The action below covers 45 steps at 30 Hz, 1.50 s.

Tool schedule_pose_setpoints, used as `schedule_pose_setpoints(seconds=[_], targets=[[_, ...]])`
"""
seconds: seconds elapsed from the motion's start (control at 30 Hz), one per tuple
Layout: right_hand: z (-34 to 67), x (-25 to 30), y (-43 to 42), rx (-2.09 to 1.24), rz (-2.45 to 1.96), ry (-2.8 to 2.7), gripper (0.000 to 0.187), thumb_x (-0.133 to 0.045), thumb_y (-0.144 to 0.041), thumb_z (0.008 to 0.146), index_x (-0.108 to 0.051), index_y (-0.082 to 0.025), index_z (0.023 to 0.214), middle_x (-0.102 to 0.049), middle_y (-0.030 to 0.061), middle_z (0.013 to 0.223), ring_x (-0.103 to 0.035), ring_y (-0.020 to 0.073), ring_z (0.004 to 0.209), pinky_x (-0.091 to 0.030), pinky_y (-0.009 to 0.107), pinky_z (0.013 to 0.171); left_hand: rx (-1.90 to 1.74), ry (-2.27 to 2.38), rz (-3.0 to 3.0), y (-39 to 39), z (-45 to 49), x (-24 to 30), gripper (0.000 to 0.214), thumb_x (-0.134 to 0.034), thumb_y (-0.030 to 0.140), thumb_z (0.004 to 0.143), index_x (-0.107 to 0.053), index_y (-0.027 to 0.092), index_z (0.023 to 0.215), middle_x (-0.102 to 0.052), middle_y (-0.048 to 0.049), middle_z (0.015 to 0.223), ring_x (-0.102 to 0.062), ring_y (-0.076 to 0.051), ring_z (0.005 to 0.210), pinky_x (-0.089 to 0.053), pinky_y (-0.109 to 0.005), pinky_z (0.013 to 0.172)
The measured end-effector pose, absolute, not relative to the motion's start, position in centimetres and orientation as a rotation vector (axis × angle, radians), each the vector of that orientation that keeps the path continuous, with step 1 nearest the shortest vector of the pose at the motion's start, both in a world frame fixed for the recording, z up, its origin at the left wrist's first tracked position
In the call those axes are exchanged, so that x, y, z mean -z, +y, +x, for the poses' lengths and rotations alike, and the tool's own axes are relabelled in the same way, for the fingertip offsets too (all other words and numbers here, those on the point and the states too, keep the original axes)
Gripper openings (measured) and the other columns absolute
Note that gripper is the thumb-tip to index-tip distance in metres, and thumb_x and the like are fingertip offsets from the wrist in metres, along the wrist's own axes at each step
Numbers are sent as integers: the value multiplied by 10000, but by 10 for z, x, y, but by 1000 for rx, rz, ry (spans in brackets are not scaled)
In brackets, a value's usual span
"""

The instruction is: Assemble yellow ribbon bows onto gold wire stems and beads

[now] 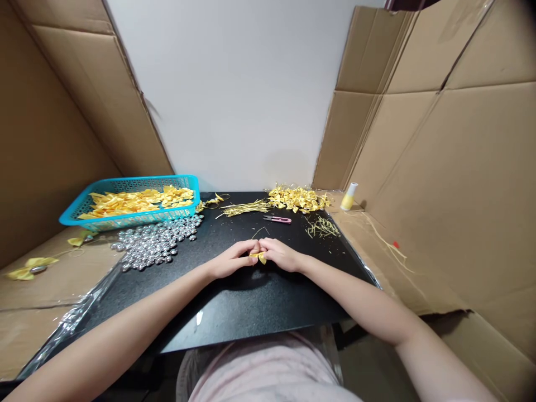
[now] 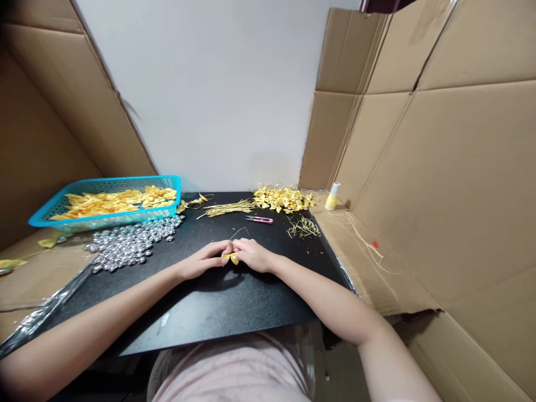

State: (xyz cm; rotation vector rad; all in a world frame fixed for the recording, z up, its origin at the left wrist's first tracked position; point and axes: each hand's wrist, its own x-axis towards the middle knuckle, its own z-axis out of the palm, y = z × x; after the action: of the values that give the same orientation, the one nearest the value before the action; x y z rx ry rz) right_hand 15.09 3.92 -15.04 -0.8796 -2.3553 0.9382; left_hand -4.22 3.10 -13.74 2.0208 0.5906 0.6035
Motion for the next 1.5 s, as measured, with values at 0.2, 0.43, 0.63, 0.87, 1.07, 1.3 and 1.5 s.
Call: schedule_pose_setpoints(seconds=[0.2, 0.43, 0.63, 0.87, 1.07, 1.3, 1.5], targets=[[151, 150, 38, -807, -838, -2363, 152, -407, -180, 780, -306, -215, 672, -370, -30, 674, -372, 161, 696, -305, 311, 719, -661, 573, 1854, 32, -42, 142, 297, -555, 388, 804, -346, 196, 718, -423, 20, 759, -377, -141, 731, -331, -258, 686], [154, 151, 37, -862, -770, -2209, 166, -441, -243, 779, -305, -216, 688, -390, -42, 682, -361, 139, 670, -302, 289, 701, -733, 734, 1695, 31, -39, 147, 257, -524, 395, 840, -405, 194, 733, -448, 22, 722, -413, -140, 708, -365, -262, 696], [154, 156, 43, -1125, -828, -1937, 109, -451, -253, 738, -360, -208, 701, -398, -47, 684, -359, 124, 660, -292, 261, 638, -960, 799, 1507, 33, -37, 149, 243, -610, 369, 782, -534, 187, 924, -541, 22, 731, -481, -126, 677, -401, -252, 673], [154, 160, 47, -1216, -846, -1865, 100, -507, -242, 748, -420, -200, 725, -449, -56, 670, -399, 116, 647, -317, 258, 636, -1017, 961, 1462, 34, -36, 148, 348, -760, 421, 648, -633, 165, 848, -641, -6, 736, -551, -127, 652, -444, -261, 665], [151, 168, 53, -1354, -801, -1597, 222, -627, -251, 707, -428, -210, 797, -551, -42, 779, -526, 113, 695, -408, 272, 703, -1072, 927, 1389, 35, -35, 151, 406, -813, 386, 614, -629, 168, 902, -675, 1, 761, -607, -122, 705, -466, -248, 719], [152, 170, 57, -1222, -882, -1537, 256, -650, -324, 693, -441, -208, 785, -575, -37, 757, -553, 114, 673, -409, 261, 651, -1070, 1025, 1464, 37, -36, 153, 439, -770, 453, 647, -658, 153, 947, -701, -44, 805, -622, -165, 730, -475, -283, 708], [152, 167, 50, -1162, -912, -1573, 284, -686, -369, 683, -519, -196, 835, -612, -23, 748, -572, 124, 645, -422, 276, 648, -1101, 1135, 1521, 38, -38, 149, 307, -724, 441, 671, -691, 148, 755, -680, -29, 705, -572, -146, 651, -441, -266, 653]])
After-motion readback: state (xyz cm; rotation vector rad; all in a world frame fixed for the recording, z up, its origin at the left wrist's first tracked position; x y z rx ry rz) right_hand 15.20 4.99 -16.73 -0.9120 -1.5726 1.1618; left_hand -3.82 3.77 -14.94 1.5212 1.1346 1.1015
